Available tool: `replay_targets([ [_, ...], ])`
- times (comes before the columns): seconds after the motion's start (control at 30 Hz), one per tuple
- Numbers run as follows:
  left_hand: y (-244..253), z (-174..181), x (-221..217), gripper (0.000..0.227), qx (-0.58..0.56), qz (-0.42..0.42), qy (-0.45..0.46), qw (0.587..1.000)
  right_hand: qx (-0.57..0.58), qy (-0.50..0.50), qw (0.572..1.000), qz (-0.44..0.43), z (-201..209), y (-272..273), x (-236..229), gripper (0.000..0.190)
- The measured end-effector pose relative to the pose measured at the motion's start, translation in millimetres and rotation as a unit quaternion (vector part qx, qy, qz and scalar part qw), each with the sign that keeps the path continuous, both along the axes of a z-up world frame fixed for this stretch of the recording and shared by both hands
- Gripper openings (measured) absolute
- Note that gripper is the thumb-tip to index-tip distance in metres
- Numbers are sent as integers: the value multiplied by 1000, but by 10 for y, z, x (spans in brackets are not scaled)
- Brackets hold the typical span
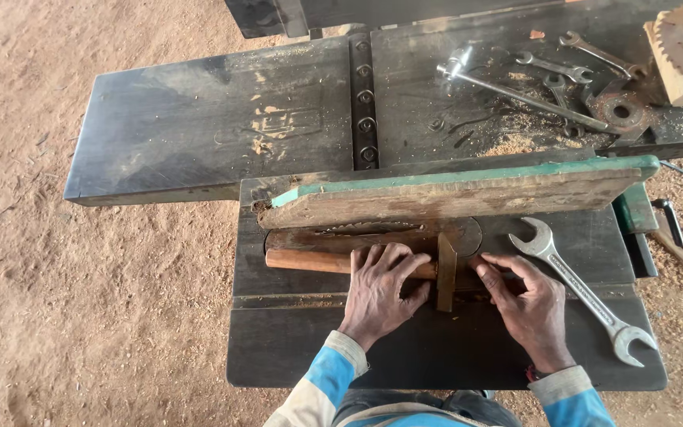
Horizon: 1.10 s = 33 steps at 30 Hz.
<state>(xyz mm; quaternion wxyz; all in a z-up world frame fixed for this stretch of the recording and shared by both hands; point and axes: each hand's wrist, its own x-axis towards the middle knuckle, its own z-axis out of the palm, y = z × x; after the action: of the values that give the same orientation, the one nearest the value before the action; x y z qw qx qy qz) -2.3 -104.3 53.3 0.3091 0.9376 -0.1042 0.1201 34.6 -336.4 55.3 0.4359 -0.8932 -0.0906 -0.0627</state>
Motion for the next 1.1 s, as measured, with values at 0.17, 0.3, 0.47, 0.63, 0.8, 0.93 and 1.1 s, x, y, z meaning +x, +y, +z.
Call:
replay_targets([
  [0.17,2,4,-2,41,-2,0,15,1000,-5,35,999,-16,22,9,-12,27],
  [0.3,-11,2,10,42,0,0,6,1000,11,37,999,-8,30,-1,-13,27],
  [0.47,-16,15,12,42,-3,0,32,999,-15,-35,999,15,-17,-15,1,26],
  [0.63,-21,1,14,41,6,5,29,1000,-10,87,996,-29,-26,-21,13,30],
  [0.8,-9,-13,15,44,2,-2,56,998,19,134,990,-32,-91,-29,61,32],
  [0.93,-3,-54,38,57,17,-12,57,998,29,88,996,-9,-156,116,-57,28],
  [1.1,6,-46,48,61,32,-11,56,998,-12,-31,999,27,-59,266,-3,26],
])
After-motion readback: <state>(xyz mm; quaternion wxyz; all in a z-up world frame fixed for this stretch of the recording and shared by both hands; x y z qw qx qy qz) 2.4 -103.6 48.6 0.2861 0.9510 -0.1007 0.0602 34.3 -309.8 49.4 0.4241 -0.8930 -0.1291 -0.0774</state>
